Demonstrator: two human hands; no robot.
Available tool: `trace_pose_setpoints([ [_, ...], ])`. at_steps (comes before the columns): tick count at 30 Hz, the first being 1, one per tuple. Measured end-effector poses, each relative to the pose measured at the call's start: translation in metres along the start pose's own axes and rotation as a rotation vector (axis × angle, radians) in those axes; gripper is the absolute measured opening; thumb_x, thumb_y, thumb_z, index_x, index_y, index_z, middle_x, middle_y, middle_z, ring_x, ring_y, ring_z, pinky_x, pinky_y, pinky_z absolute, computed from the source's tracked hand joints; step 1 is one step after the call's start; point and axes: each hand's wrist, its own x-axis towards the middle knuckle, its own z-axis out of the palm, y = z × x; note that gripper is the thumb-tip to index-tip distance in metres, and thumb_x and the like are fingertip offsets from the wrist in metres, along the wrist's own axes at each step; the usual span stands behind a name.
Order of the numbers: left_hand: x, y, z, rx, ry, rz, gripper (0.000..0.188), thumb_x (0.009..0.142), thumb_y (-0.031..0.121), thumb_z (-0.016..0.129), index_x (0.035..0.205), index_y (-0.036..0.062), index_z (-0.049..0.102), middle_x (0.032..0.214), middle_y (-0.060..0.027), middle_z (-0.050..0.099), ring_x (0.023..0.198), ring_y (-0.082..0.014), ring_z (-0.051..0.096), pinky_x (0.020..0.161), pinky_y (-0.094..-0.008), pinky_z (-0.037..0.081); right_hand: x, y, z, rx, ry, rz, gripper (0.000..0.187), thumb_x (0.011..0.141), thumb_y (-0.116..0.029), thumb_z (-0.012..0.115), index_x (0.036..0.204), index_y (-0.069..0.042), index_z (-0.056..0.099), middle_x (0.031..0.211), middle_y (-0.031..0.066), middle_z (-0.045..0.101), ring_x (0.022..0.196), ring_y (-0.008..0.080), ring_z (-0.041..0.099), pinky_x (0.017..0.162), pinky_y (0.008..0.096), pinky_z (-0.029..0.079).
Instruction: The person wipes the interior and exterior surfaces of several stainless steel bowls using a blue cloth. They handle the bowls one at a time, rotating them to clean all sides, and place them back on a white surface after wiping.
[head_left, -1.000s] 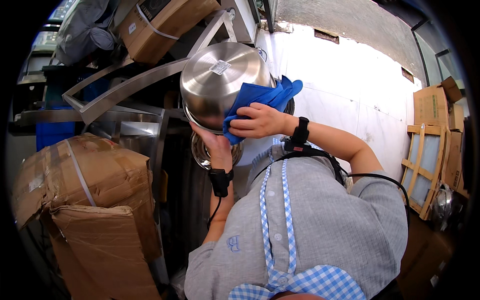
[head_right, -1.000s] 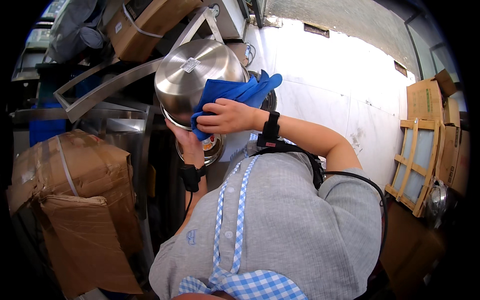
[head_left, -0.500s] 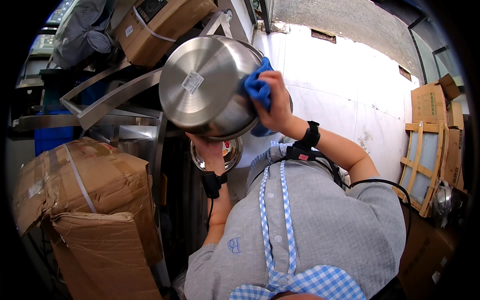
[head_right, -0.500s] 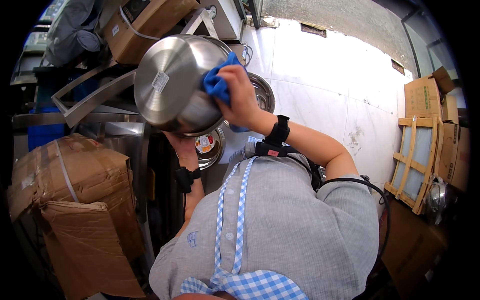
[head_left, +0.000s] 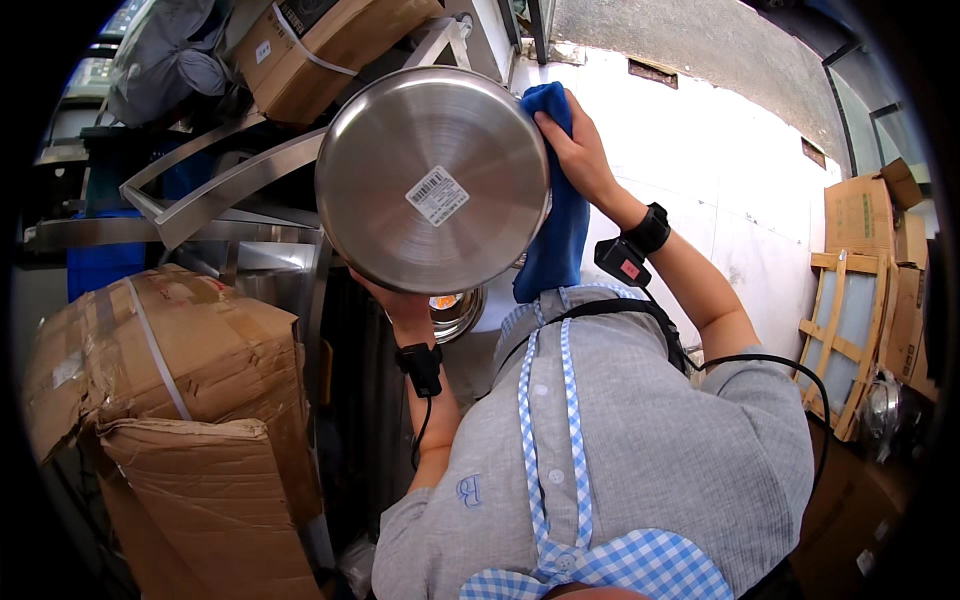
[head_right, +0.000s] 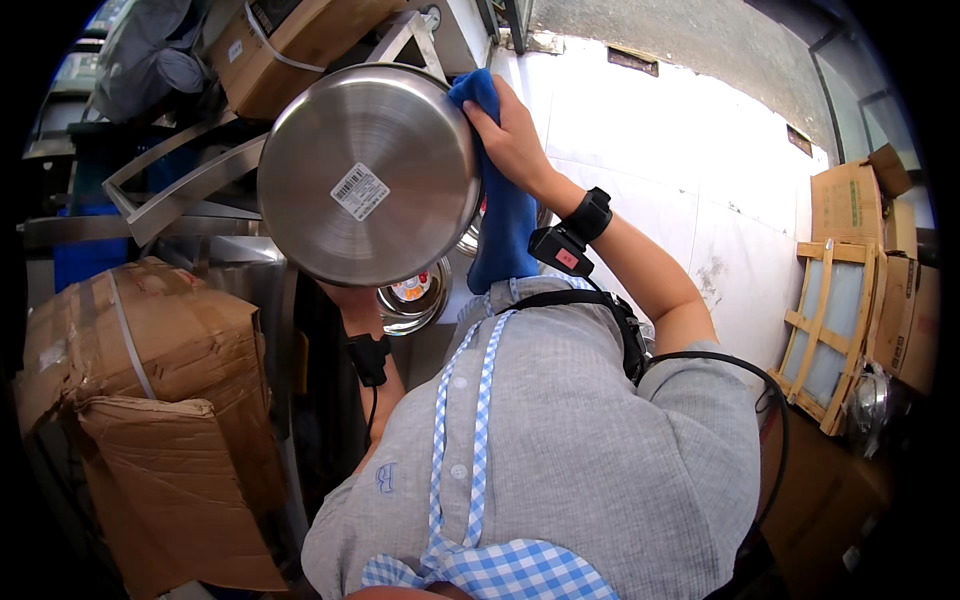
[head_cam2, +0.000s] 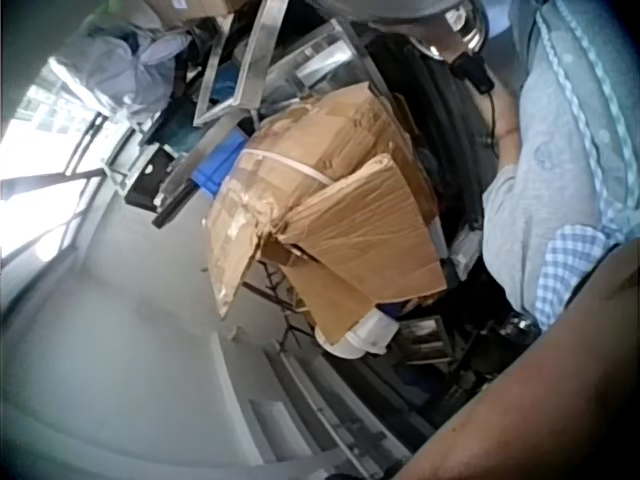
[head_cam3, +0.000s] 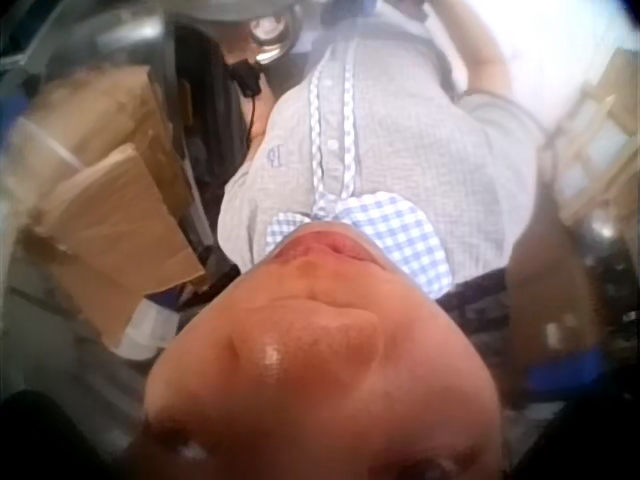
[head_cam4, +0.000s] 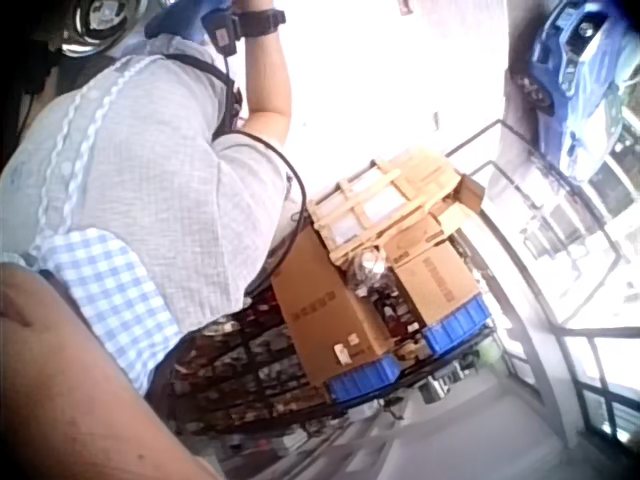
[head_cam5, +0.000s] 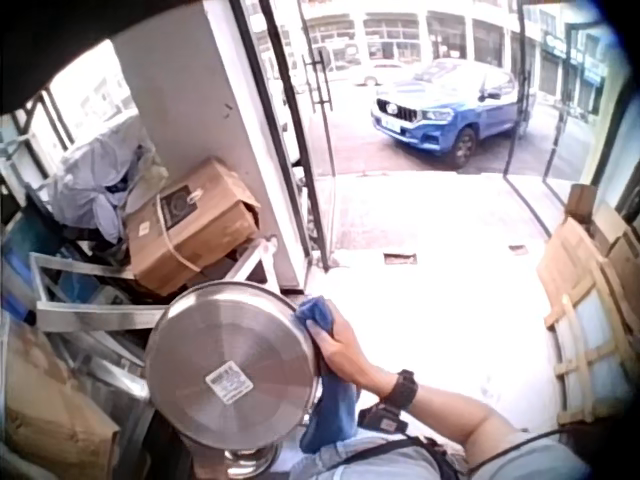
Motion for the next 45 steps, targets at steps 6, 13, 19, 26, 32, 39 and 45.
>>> trace_pose_setpoints([
  [6,-0.006,-0.009,-0.017,0.097,0.1,-0.031,0.067,0.097,0.059,0.031,0.146,0.0116,0.028,0.145,-0.0088,0.036,0.13,-0.0253,0.041,0.105,-0.0414,0.04,-0.012,-0.031,0.001,-0.071,-0.015,-0.279,0.019,0.089,-0.004,0.056,0.107,0.001,0.054,0.103,0.0129,0.059,0.091,0.0219,0.058,0.085,0.0323,0.045],
  [13,-0.006,0.045,0.055,-0.153,0.098,-0.154,0.071,0.095,0.063,0.032,0.141,0.0098,0.038,0.138,-0.0092,0.047,0.126,-0.0256,0.046,0.106,-0.0408,0.038,-0.005,-0.067,0.002,-0.451,-0.343,-0.575,0.041,0.066,-0.004,0.07,0.104,-0.004,0.055,0.106,0.0113,0.057,0.094,0.032,0.057,0.075,0.0366,0.05],
  [19,-0.002,0.034,0.04,-0.078,0.057,-0.163,0.075,0.094,0.065,0.032,0.144,0.0093,0.035,0.142,-0.0092,0.043,0.128,-0.0261,0.044,0.107,-0.0408,0.036,0.007,-0.008,-0.005,-0.227,-0.11,-0.354,0.03,0.084,-0.01,0.064,0.111,-0.002,0.054,0.106,0.0128,0.058,0.095,0.0302,0.059,0.083,0.0334,0.047],
  [26,-0.008,0.048,0.023,-0.083,-0.024,-0.152,0.075,0.094,0.065,0.034,0.143,0.0079,0.037,0.141,-0.0094,0.044,0.128,-0.0255,0.044,0.107,-0.041,0.034,0.019,0.047,-0.024,0.108,-0.299,0.21,0.03,0.093,-0.019,0.056,0.117,-0.001,0.056,0.104,0.0055,0.064,0.094,0.0124,0.056,0.088,0.0275,0.045],
  [32,0.008,0.052,0.002,0.174,-0.31,-0.114,0.074,0.094,0.063,0.033,0.14,0.0054,0.039,0.138,-0.0101,0.046,0.124,-0.0247,0.046,0.105,-0.0403,0.036,0.013,0.078,-0.027,-0.06,-0.251,0.112,0.027,0.091,-0.013,0.057,0.114,0.0,0.058,0.1,0.0046,0.065,0.092,0.0101,0.056,0.087,0.0268,0.045],
  [39,0.01,0.042,0.0,0.456,-0.405,-0.079,0.064,0.096,0.054,0.044,0.112,-0.0065,0.059,0.102,-0.0118,0.066,0.091,-0.0191,0.065,0.079,-0.0317,0.052,0.022,0.028,-0.027,-0.231,-0.275,-0.105,0.025,0.083,-0.01,0.062,0.107,-0.001,0.059,0.094,0.0162,0.066,0.084,0.0323,0.062,0.079,0.0351,0.048],
  [45,0.003,0.027,0.016,0.488,-0.323,-0.062,0.05,0.097,0.042,0.049,0.095,-0.005,0.064,0.083,-0.005,0.063,0.073,-0.0119,0.058,0.065,-0.0265,0.046,0.011,-0.026,-0.007,-0.39,-0.302,-0.418,0.025,0.074,-0.008,0.068,0.098,-0.003,0.06,0.095,0.0138,0.06,0.093,0.0346,0.057,0.08,0.0397,0.048],
])
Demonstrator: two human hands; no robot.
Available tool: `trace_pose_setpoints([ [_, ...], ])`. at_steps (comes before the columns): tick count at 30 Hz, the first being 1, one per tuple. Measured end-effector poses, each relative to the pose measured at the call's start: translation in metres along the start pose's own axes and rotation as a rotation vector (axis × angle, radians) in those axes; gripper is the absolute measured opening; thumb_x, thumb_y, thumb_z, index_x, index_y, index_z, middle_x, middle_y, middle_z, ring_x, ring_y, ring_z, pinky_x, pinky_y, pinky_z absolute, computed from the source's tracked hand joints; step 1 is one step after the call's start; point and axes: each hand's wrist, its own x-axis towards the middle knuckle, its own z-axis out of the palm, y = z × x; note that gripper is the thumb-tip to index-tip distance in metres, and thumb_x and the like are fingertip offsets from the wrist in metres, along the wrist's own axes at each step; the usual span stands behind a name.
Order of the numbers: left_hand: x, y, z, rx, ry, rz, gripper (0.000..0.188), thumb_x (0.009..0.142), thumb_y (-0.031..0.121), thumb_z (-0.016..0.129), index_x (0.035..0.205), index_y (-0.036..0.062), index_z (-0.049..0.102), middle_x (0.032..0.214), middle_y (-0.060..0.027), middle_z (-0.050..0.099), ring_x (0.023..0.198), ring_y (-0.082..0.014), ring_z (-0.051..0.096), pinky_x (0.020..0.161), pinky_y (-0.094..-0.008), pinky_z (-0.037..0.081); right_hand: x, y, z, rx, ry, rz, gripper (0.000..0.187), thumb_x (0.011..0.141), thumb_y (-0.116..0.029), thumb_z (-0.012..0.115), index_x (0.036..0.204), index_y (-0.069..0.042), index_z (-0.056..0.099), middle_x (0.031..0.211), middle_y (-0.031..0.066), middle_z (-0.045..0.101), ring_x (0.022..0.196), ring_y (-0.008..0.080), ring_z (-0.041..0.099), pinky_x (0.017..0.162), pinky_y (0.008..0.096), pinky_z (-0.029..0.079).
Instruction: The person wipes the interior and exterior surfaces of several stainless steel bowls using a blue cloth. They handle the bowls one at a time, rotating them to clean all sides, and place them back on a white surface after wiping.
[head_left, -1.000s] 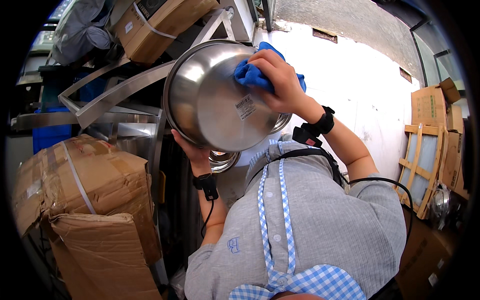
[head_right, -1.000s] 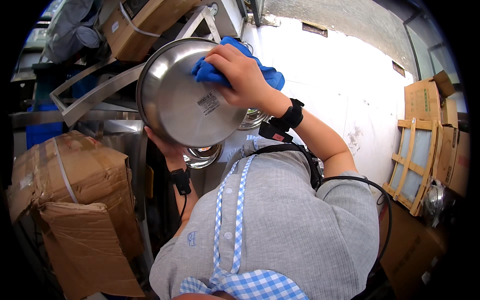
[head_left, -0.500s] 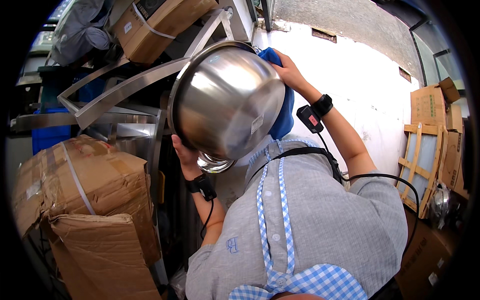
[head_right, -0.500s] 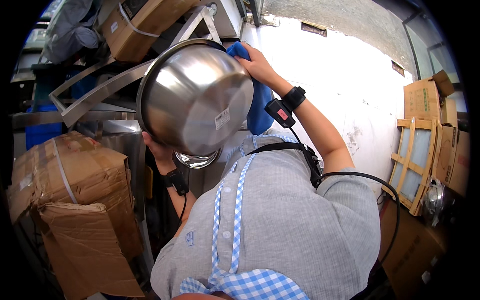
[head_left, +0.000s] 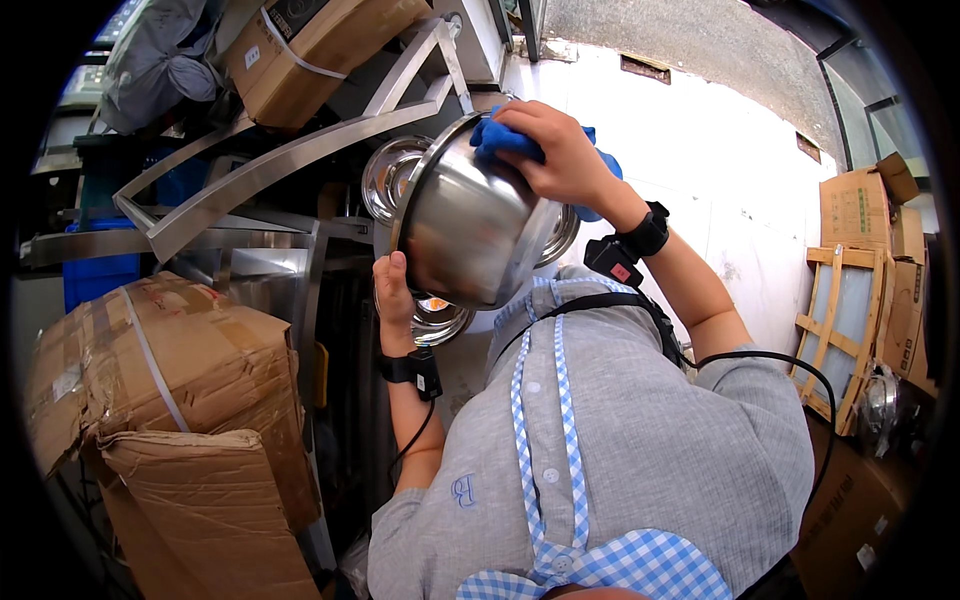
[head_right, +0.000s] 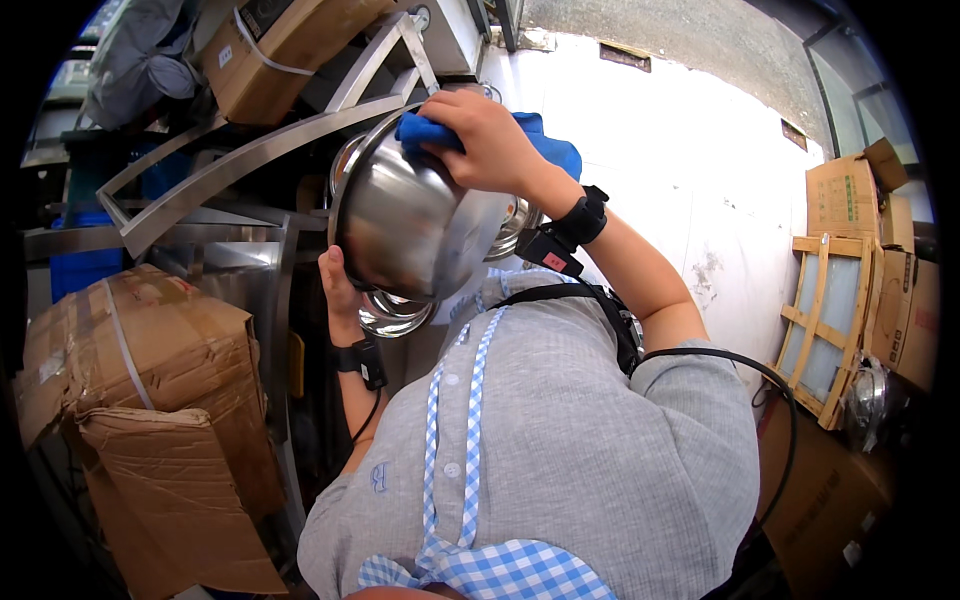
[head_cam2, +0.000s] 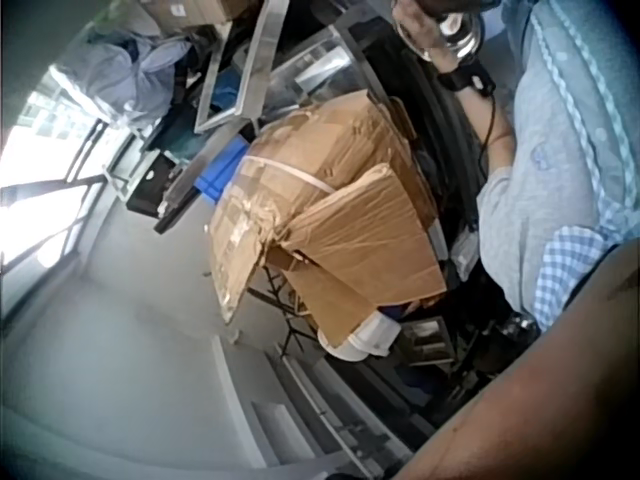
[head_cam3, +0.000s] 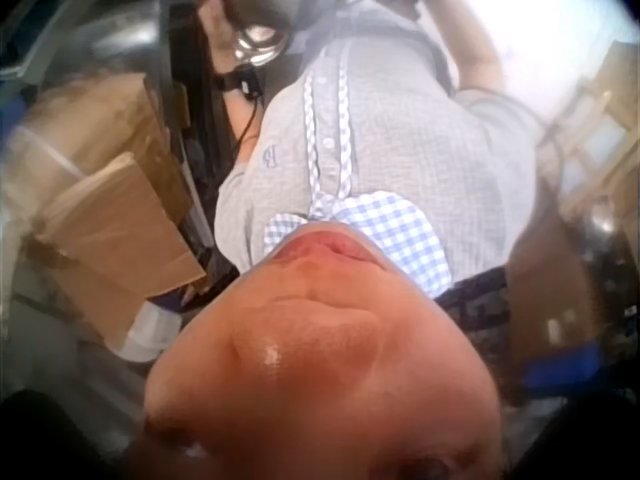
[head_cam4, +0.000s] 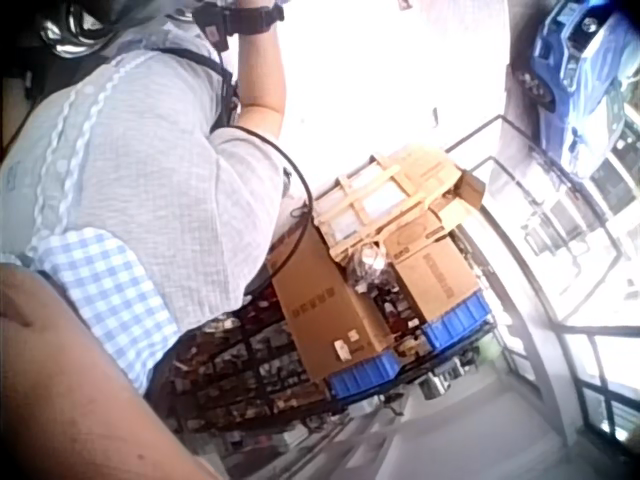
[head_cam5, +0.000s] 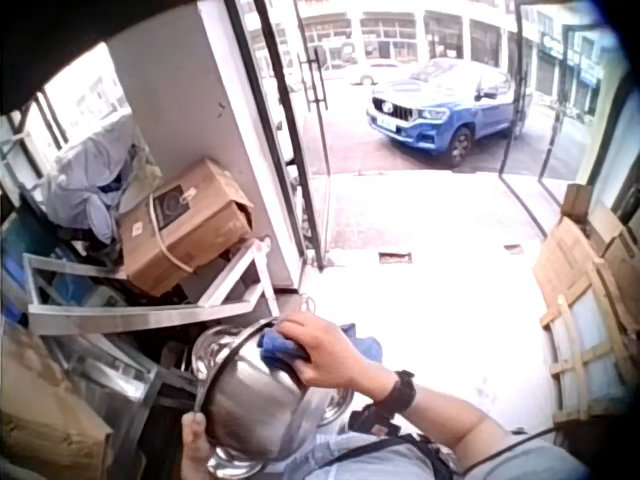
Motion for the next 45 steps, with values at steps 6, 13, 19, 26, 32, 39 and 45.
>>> trace_pose_setpoints([
  [6,-0.005,0.01,0.017,0.015,0.029,0.099,0.04,0.097,0.034,0.051,0.09,-0.0033,0.065,0.072,0.0004,0.058,0.067,-0.0073,0.049,0.059,-0.0247,0.038,-0.001,0.049,0.002,0.068,-0.013,0.315,0.023,0.082,-0.017,0.064,0.099,-0.003,0.066,0.095,0.0133,0.065,0.086,0.0343,0.062,0.077,0.0367,0.05],
  [13,-0.002,0.014,0.02,0.029,0.081,0.1,0.041,0.097,0.033,0.051,0.083,-0.004,0.064,0.066,-0.0006,0.056,0.063,-0.0079,0.048,0.058,-0.0266,0.039,-0.003,0.046,0.008,-0.018,-0.001,0.267,0.023,0.08,-0.016,0.065,0.098,-0.003,0.065,0.094,0.0131,0.063,0.084,0.0354,0.061,0.076,0.0379,0.05],
  [19,0.006,0.02,0.045,0.301,0.001,0.06,0.041,0.098,0.021,0.052,0.065,-0.0008,0.04,0.057,0.0013,0.031,0.057,-0.0081,0.029,0.049,-0.0305,0.026,-0.004,-0.033,0.026,0.007,-0.163,-0.035,0.023,0.071,-0.008,0.07,0.093,-0.005,0.065,0.097,0.0075,0.062,0.09,0.0293,0.059,0.076,0.037,0.05],
  [26,0.001,0.012,0.038,0.216,0.02,0.096,0.038,0.098,0.026,0.051,0.08,-0.0061,0.06,0.055,0.0034,0.033,0.055,-0.0065,0.03,0.049,-0.0298,0.025,0.009,0.02,0.02,-0.224,0.028,0.175,0.021,0.077,-0.019,0.065,0.093,-0.005,0.069,0.096,0.0083,0.063,0.089,0.0307,0.06,0.077,0.0394,0.05],
  [32,0.003,0.014,0.044,0.176,0.05,0.045,0.041,0.1,0.029,0.049,0.083,-0.0059,0.062,0.063,0.003,0.051,0.061,-0.0054,0.042,0.055,-0.0255,0.035,0.007,-0.003,0.024,-0.117,-0.027,0.106,0.021,0.073,-0.013,0.066,0.092,-0.006,0.067,0.093,0.0103,0.062,0.086,0.0324,0.06,0.075,0.0404,0.05],
  [39,0.011,-0.007,0.056,-0.017,0.17,0.057,0.046,0.101,0.035,0.046,0.077,-0.0022,0.06,0.069,0.0031,0.055,0.068,-0.0043,0.046,0.058,-0.0229,0.037,-0.014,-0.047,0.053,-0.188,-0.142,-0.15,0.034,0.061,-0.009,0.073,0.094,-0.009,0.063,0.096,0.0044,0.059,0.085,0.0247,0.057,0.068,0.0338,0.051],
  [45,0.009,0.014,0.049,-0.365,0.186,-0.097,0.054,0.101,0.046,0.036,0.121,-0.0001,0.054,0.116,-0.0106,0.061,0.103,-0.0206,0.06,0.088,-0.0353,0.05,0.001,0.033,0.034,0.027,0.197,0.275,0.023,0.08,-0.013,0.066,0.098,-0.003,0.056,0.098,0.0165,0.058,0.089,0.0395,0.057,0.074,0.0433,0.048],
])
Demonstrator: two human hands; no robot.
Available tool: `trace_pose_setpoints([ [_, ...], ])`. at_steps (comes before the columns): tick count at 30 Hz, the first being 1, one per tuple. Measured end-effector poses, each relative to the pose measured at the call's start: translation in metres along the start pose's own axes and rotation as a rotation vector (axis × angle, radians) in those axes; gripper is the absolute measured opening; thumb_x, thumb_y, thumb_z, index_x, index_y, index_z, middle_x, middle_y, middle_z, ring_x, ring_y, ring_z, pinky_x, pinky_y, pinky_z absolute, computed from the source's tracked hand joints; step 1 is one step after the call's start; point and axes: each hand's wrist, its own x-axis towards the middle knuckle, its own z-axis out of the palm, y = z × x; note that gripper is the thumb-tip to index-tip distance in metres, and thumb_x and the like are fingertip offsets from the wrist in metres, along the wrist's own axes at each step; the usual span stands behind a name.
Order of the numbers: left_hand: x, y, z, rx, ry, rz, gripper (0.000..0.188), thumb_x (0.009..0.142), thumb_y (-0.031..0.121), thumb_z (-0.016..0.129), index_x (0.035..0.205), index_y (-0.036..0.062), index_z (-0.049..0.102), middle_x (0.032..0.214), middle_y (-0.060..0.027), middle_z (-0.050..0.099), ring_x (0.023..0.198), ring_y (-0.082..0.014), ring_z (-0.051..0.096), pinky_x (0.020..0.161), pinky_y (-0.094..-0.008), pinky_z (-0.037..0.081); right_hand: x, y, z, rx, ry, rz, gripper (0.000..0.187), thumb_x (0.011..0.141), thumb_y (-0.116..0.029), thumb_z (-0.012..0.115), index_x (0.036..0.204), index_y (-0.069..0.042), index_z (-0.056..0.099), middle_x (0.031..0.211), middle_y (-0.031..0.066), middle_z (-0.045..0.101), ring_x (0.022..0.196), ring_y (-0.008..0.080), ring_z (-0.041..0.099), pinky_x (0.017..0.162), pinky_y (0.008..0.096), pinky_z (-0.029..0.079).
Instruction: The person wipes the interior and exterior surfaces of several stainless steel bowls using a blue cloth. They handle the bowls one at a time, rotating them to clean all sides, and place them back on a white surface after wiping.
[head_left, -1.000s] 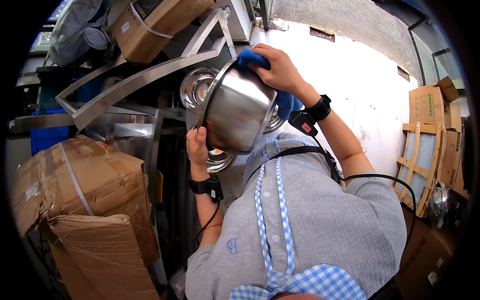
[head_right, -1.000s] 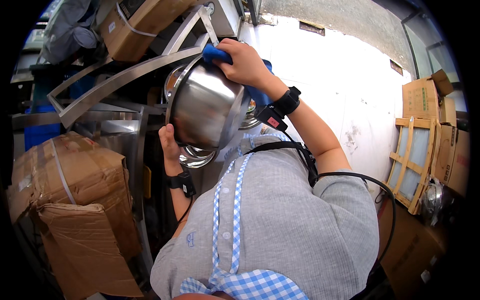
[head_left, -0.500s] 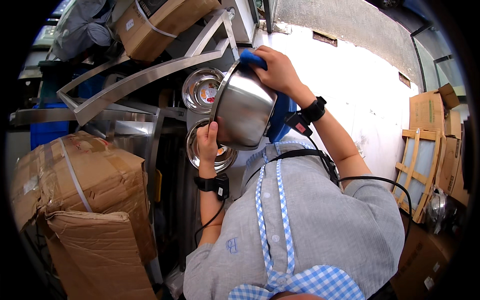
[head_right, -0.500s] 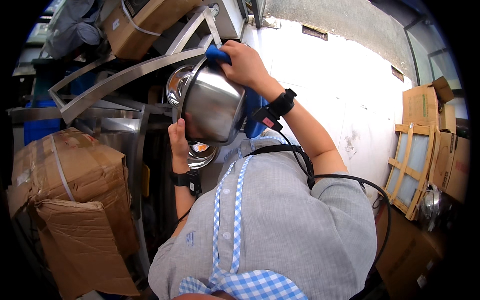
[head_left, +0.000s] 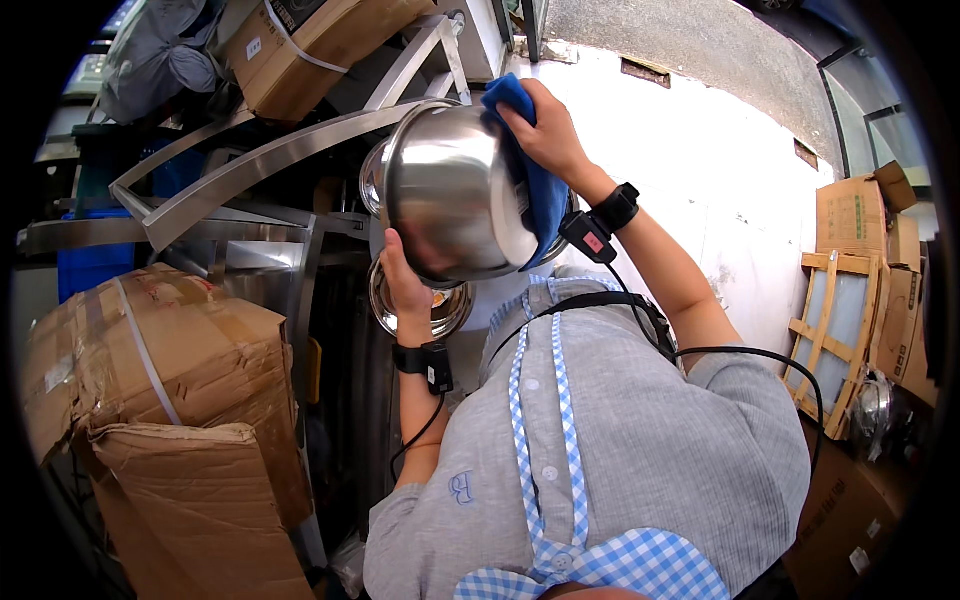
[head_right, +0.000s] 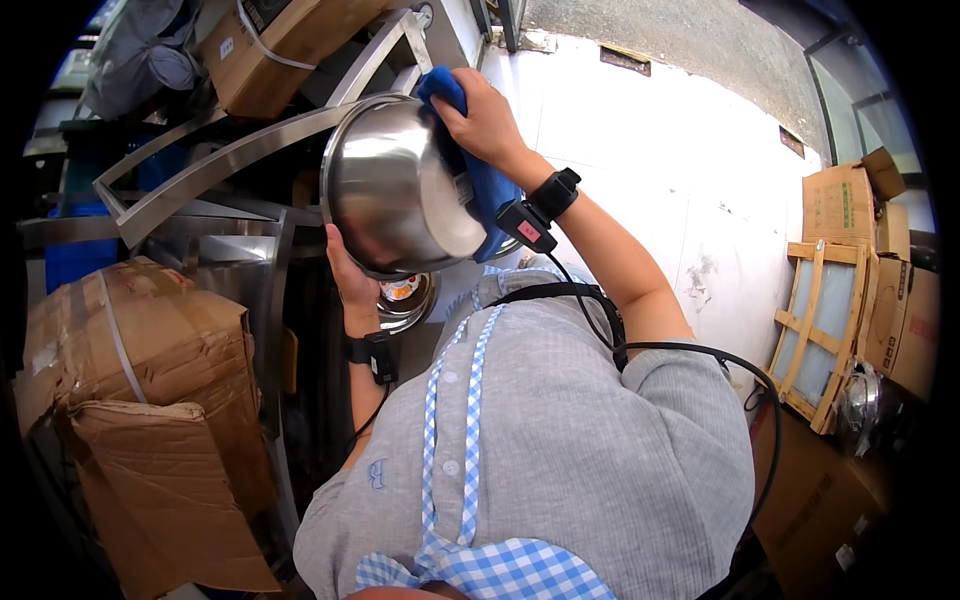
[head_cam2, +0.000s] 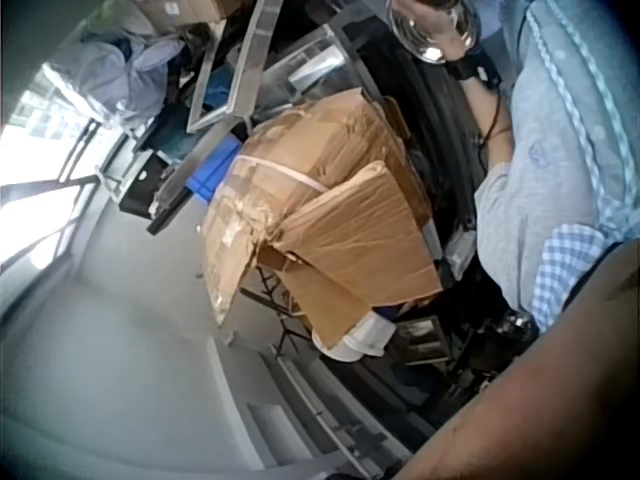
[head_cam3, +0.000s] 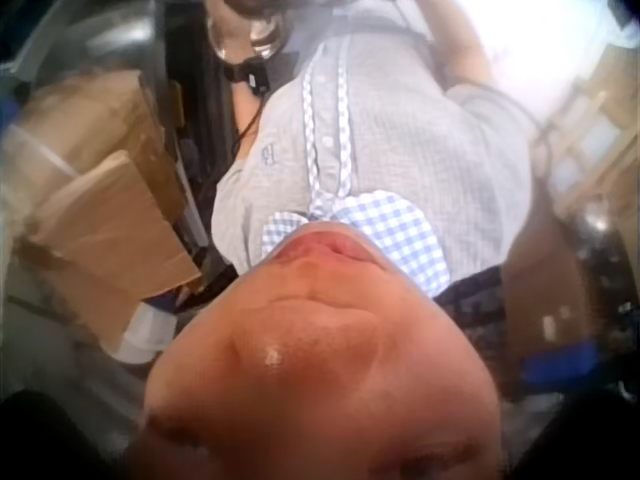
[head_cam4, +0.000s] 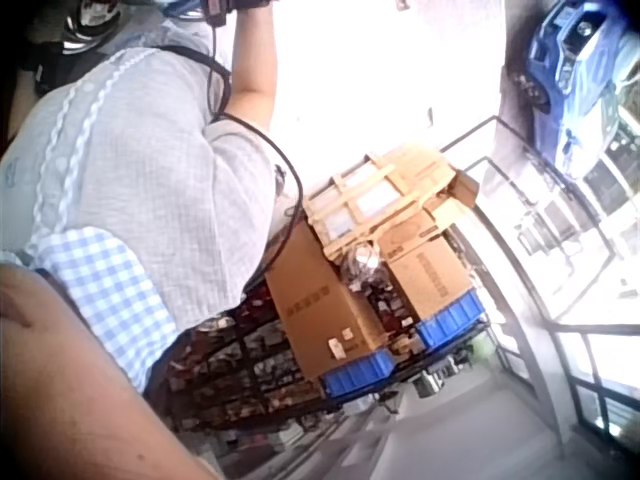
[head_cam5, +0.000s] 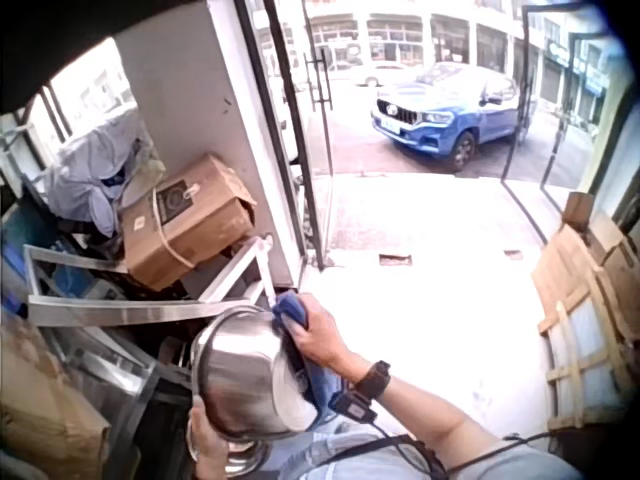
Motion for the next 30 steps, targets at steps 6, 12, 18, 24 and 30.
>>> trace_pose_setpoints([
  [6,0.016,-0.011,-0.001,-0.222,0.212,-0.116,0.063,0.098,0.056,0.031,0.135,0.0074,0.045,0.133,-0.0087,0.051,0.122,-0.0257,0.048,0.102,-0.0406,0.041,-0.044,-0.059,0.013,0.057,-0.224,-0.296,0.036,0.074,-0.009,0.068,0.105,-0.001,0.052,0.099,0.0174,0.055,0.091,0.0389,0.057,0.078,0.042,0.049],
  [12,0.006,0.006,0.003,-0.303,0.164,-0.097,0.07,0.095,0.063,0.032,0.141,0.0111,0.038,0.141,-0.0086,0.044,0.129,-0.0273,0.042,0.107,-0.0448,0.035,-0.031,-0.039,0.007,-0.059,-0.113,-0.305,0.04,0.071,-0.008,0.069,0.107,-0.002,0.051,0.101,0.0159,0.055,0.093,0.0369,0.058,0.074,0.0422,0.05],
  [18,0.006,0.006,0.003,-0.316,0.177,-0.084,0.07,0.093,0.065,0.033,0.142,0.0142,0.038,0.142,-0.007,0.043,0.13,-0.0276,0.041,0.107,-0.0466,0.035,-0.041,-0.037,0.007,-0.101,-0.108,-0.186,0.035,0.075,-0.008,0.065,0.106,-0.002,0.05,0.099,0.0169,0.054,0.091,0.0389,0.056,0.074,0.0432,0.049],
  [24,0.002,0.003,-0.002,-0.361,0.19,-0.027,0.067,0.095,0.063,0.034,0.142,0.0156,0.038,0.141,-0.0066,0.043,0.126,-0.0265,0.044,0.104,-0.0467,0.038,-0.057,-0.04,-0.005,-0.075,-0.29,-0.357,0.038,0.071,-0.005,0.065,0.107,-0.003,0.052,0.104,0.0158,0.056,0.091,0.0369,0.059,0.073,0.0402,0.051],
  [30,-0.004,0.011,0.001,-0.314,0.106,-0.05,0.066,0.096,0.061,0.035,0.141,0.0135,0.039,0.14,-0.0071,0.044,0.125,-0.0258,0.046,0.103,-0.0437,0.039,-0.038,-0.002,-0.006,-0.129,0.001,0.126,0.026,0.083,-0.009,0.062,0.105,-0.003,0.048,0.098,0.0208,0.055,0.087,0.0435,0.057,0.07,0.0457,0.047],
])
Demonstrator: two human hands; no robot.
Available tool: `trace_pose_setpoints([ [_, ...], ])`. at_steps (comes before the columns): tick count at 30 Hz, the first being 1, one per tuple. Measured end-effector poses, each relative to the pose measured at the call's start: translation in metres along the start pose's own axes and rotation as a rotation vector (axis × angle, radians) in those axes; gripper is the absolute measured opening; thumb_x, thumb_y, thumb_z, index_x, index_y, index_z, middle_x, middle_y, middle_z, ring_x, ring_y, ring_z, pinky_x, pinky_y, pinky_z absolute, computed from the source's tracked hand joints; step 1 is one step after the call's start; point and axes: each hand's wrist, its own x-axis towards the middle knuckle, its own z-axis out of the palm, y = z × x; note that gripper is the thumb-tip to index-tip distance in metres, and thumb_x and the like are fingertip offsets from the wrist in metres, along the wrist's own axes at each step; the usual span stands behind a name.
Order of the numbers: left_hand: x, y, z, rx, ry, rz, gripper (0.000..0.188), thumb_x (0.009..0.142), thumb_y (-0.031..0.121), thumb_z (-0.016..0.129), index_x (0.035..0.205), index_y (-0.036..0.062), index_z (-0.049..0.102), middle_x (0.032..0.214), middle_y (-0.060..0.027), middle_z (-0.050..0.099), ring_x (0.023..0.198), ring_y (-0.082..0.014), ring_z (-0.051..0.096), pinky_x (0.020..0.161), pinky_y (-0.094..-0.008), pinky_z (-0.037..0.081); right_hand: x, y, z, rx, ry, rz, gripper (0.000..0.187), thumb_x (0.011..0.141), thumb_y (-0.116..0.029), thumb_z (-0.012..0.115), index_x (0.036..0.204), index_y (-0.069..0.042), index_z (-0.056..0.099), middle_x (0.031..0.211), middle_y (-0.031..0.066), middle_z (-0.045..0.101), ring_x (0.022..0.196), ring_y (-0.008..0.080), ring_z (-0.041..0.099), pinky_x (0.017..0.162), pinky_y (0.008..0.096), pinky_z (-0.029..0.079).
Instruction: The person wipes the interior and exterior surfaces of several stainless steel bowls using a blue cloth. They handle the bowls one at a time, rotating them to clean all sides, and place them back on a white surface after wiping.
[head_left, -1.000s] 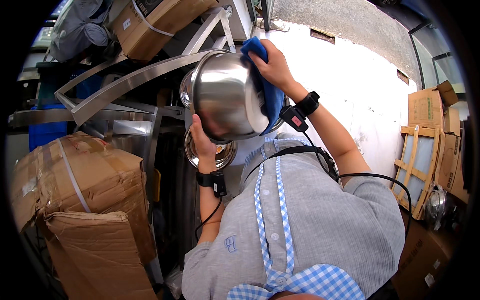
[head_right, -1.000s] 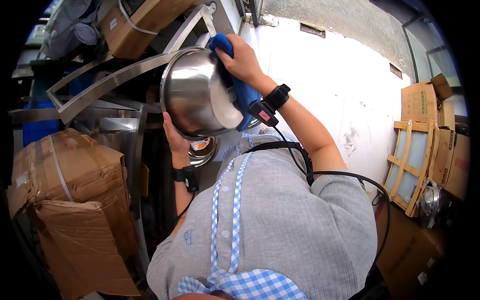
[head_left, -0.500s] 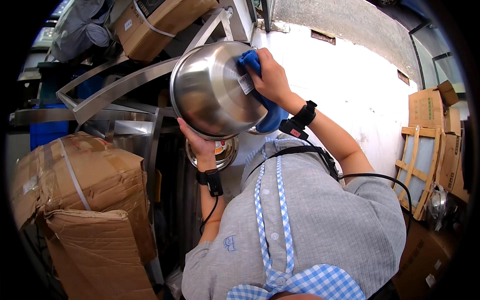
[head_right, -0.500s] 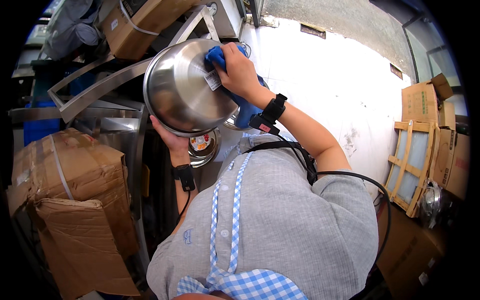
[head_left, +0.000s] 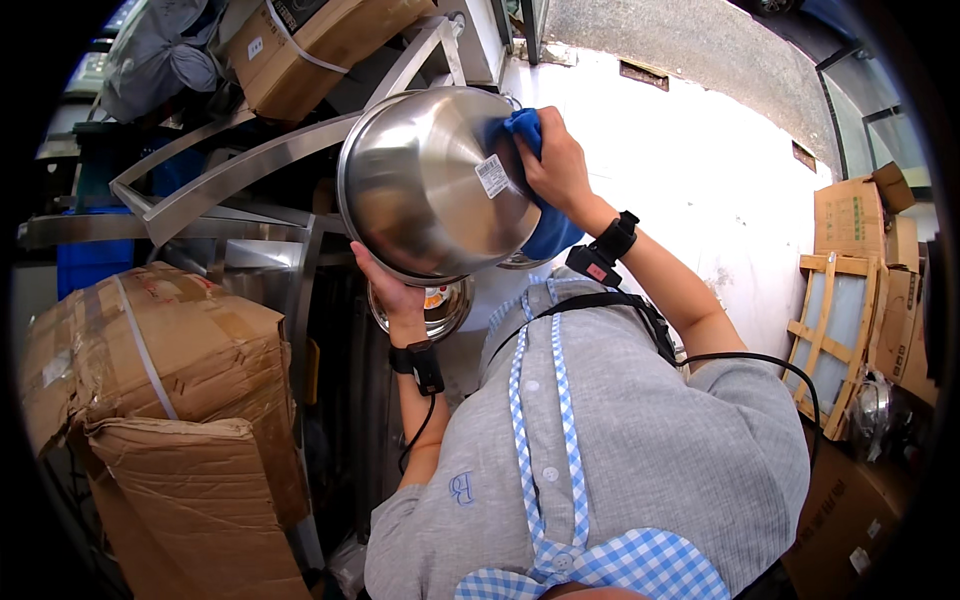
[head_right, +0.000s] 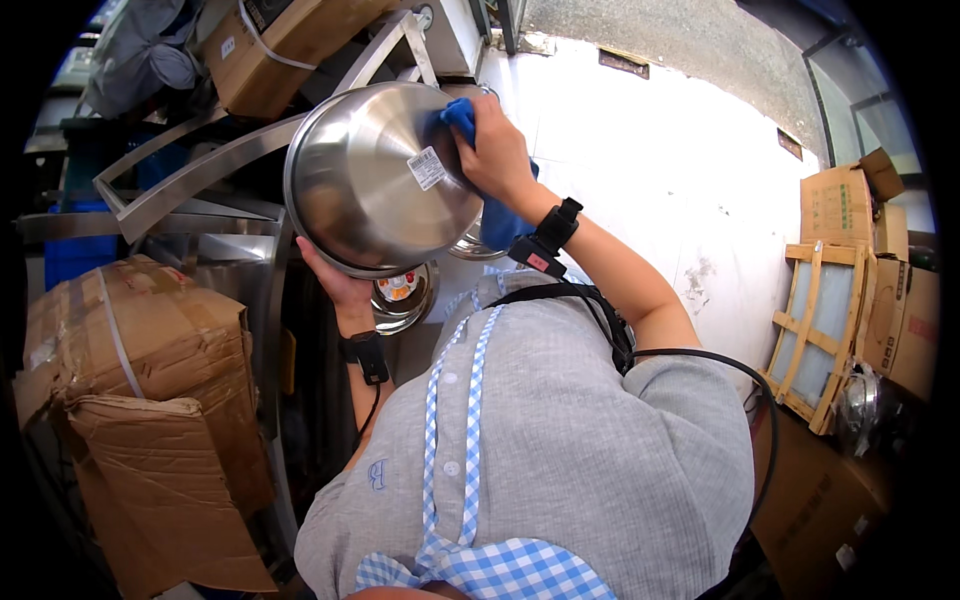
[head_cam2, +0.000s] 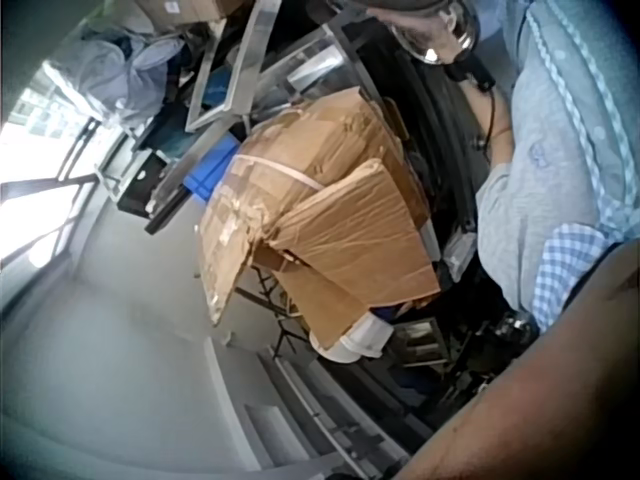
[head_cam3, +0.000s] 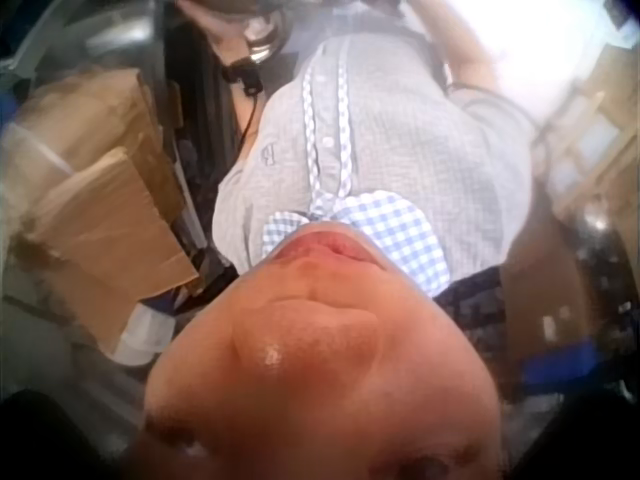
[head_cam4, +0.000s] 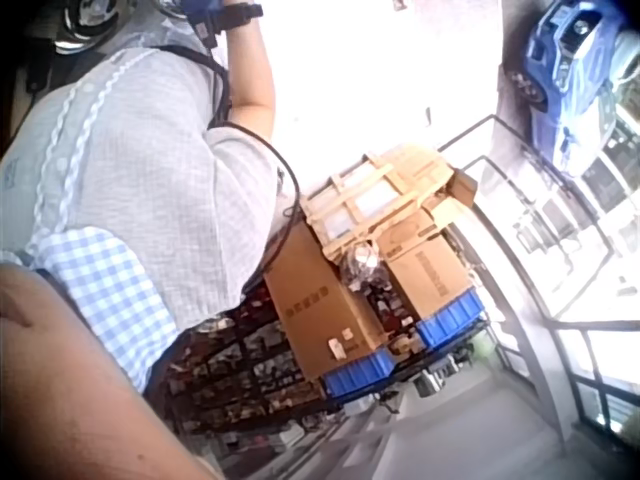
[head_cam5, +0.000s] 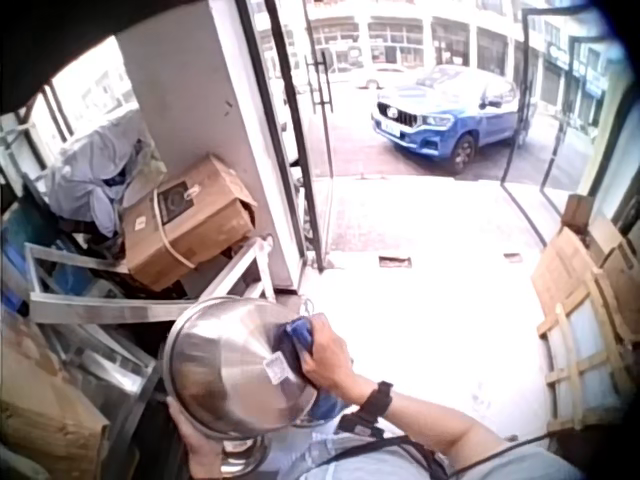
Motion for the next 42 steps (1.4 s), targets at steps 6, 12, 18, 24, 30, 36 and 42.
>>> trace_pose_setpoints([
  [6,0.012,-0.015,-0.01,0.113,0.038,0.013,0.063,0.098,0.057,0.033,0.139,0.0088,0.041,0.137,-0.0089,0.047,0.124,-0.0252,0.047,0.105,-0.0406,0.037,-0.026,-0.065,0.012,0.229,-0.151,-0.408,0.034,0.074,-0.007,0.067,0.102,-0.002,0.05,0.099,0.0183,0.053,0.089,0.0405,0.056,0.072,0.0446,0.047],
  [12,-0.007,-0.01,-0.004,0.012,0.025,-0.039,0.063,0.097,0.058,0.035,0.137,0.0104,0.043,0.135,-0.0069,0.049,0.122,-0.0239,0.047,0.103,-0.0407,0.039,0.013,-0.025,0.009,-0.013,0.064,-0.16,0.028,0.082,-0.013,0.063,0.104,-0.002,0.05,0.1,0.0192,0.055,0.088,0.0407,0.058,0.071,0.0464,0.049],
  [18,-0.004,-0.007,-0.002,-0.037,0.102,-0.035,0.062,0.095,0.061,0.037,0.135,0.0153,0.046,0.134,-0.0042,0.049,0.121,-0.0242,0.048,0.099,-0.0437,0.043,0.005,0.036,0.002,-0.165,0.016,0.058,0.03,0.088,-0.021,0.056,0.11,-0.003,0.048,0.101,0.0214,0.056,0.084,0.0441,0.059,0.071,0.0487,0.049],
  [24,0.008,-0.009,-0.004,0.031,0.084,-0.145,0.06,0.095,0.058,0.044,0.132,0.0114,0.049,0.126,-0.0059,0.055,0.112,-0.0235,0.053,0.086,-0.0426,0.051,-0.045,0.061,-0.01,-0.102,-0.12,0.128,0.045,0.085,-0.019,0.056,0.129,-0.013,0.046,0.097,0.0211,0.059,0.087,0.0422,0.06,0.079,0.0461,0.049],
  [30,0.018,-0.029,0.022,0.369,-0.061,-0.141,0.017,0.083,0.011,0.072,0.096,0.0014,0.066,0.085,-0.0012,0.066,0.07,-0.01,0.06,0.068,-0.0251,0.052,-0.051,0.069,-0.038,-0.174,-0.169,0.263,0.038,0.082,-0.021,0.057,0.12,-0.02,0.059,0.094,0.0184,0.062,0.087,0.0392,0.062,0.078,0.0434,0.051],
  [36,0.028,-0.073,0.028,0.839,-0.441,-0.111,0.025,0.081,0.019,0.077,0.092,-0.0019,0.069,0.08,-0.0016,0.069,0.067,-0.0077,0.059,0.063,-0.0233,0.047,-0.07,0.091,-0.078,-0.346,-0.144,0.392,0.035,0.082,-0.025,0.057,0.117,-0.02,0.062,0.093,0.0177,0.063,0.083,0.0387,0.063,0.076,0.0442,0.052],
  [42,0.029,-0.126,0.014,1.162,-0.634,0.007,0.028,0.078,0.027,0.078,0.086,0.001,0.072,0.068,-0.0089,0.069,0.057,-0.0114,0.062,0.055,-0.0264,0.047,-0.105,0.095,-0.094,-0.399,-0.232,0.487,0.036,0.082,-0.026,0.057,0.116,-0.018,0.062,0.096,0.017,0.064,0.089,0.036,0.062,0.077,0.0432,0.051],
])
